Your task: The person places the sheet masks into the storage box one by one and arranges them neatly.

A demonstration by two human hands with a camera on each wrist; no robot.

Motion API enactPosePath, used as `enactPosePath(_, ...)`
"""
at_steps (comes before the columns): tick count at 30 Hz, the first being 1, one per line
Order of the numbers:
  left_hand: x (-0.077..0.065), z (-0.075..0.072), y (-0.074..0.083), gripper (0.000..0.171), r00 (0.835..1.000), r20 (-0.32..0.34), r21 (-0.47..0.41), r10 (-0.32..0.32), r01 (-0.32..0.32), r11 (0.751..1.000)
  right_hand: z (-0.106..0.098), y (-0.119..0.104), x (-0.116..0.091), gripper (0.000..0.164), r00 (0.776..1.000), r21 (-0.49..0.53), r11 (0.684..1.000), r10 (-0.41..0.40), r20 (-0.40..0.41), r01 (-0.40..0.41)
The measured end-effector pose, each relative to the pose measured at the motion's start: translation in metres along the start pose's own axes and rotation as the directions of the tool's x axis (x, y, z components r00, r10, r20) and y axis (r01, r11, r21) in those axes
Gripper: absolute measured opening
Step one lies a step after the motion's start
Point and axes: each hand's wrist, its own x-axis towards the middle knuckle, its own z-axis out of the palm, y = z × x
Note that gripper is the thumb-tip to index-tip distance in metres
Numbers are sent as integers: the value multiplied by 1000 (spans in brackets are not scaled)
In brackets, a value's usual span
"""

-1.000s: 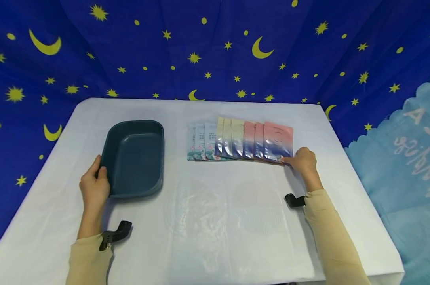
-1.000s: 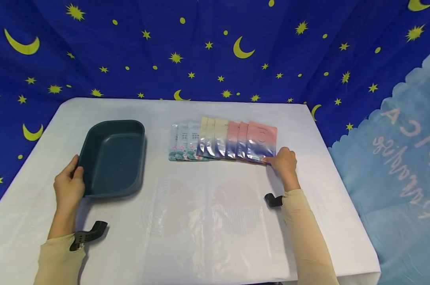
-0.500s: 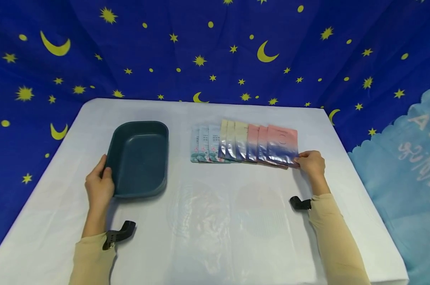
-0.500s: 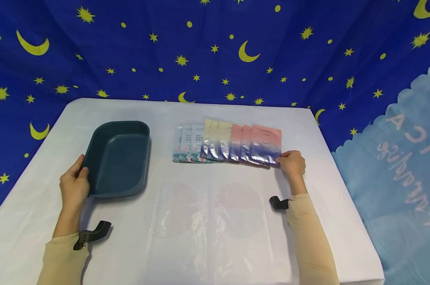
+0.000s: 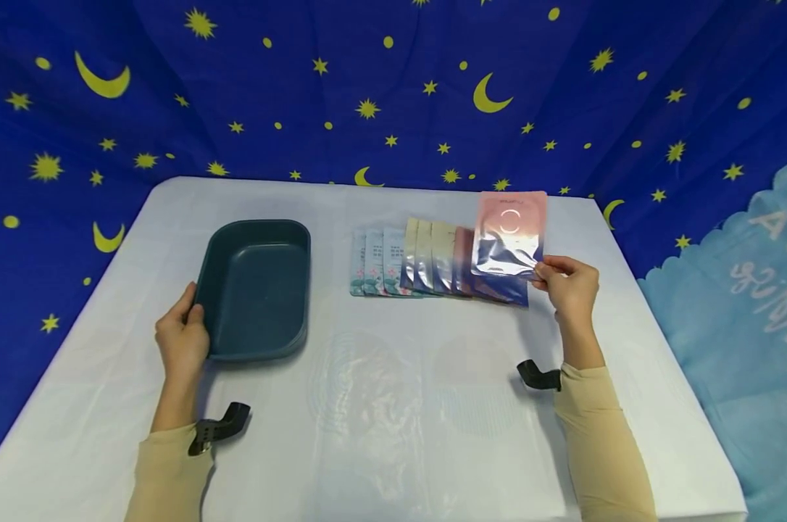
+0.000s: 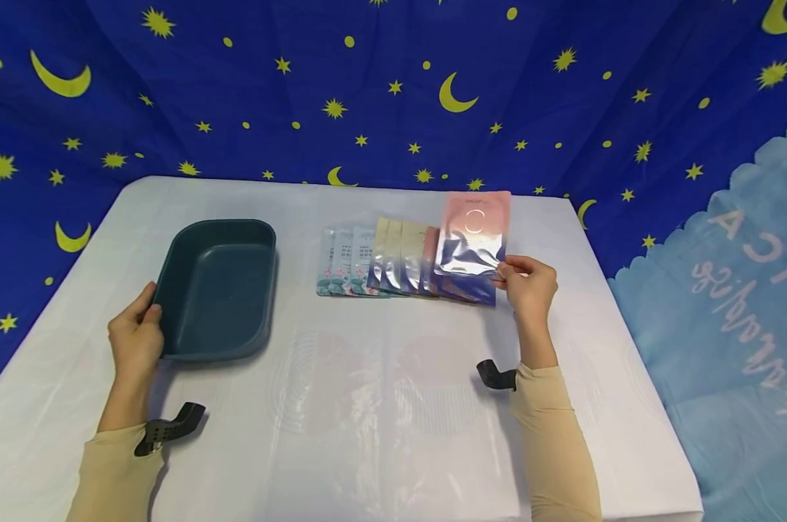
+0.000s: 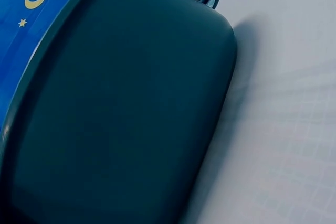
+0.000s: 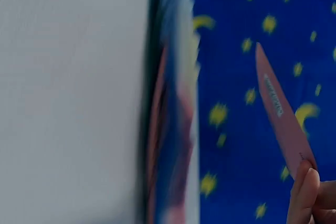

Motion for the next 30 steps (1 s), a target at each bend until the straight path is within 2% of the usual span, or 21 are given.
enactPosePath(4, -2, 2, 1, 44, 1000, -9, -11, -3, 3, 1000, 36, -15, -22, 25, 994, 95, 993, -76, 84, 68)
enactPosePath(8, -4, 6, 3, 44, 1000, -10, -11, 1, -2, 1000, 79, -27, -46, 21, 969, 133, 984, -147, 198, 122)
enactPosePath(15, -9, 19, 7, 44, 1000, -3, -26, 6, -6, 1000, 152, -36, -89, 17, 896, 114, 980, -198, 398, 166)
enactPosePath(19, -14, 24, 9, 44, 1000, 8, -27, 14, -14, 1000, 189, -35, -111, 16, 854, 90, 977, -212, 475, 192)
enactPosePath(21, -16, 26, 10, 44, 1000, 3, -27, 24, -24, 999, 205, -36, -121, 15, 838, 40, 970, -226, 496, 238)
enactPosePath(23, -17, 29, 12, 43, 999, -4, -26, 32, -32, 999, 218, -36, -129, 14, 824, -16, 955, -248, 509, 298)
enactPosePath(25, -18, 31, 14, 43, 999, -14, -23, 35, -35, 999, 229, -37, -136, 14, 809, -82, 926, -276, 519, 369)
enactPosePath(30, -20, 32, 15, 43, 999, -12, -17, 38, -38, 999, 249, -39, -150, 14, 757, -175, 831, -366, 542, 527)
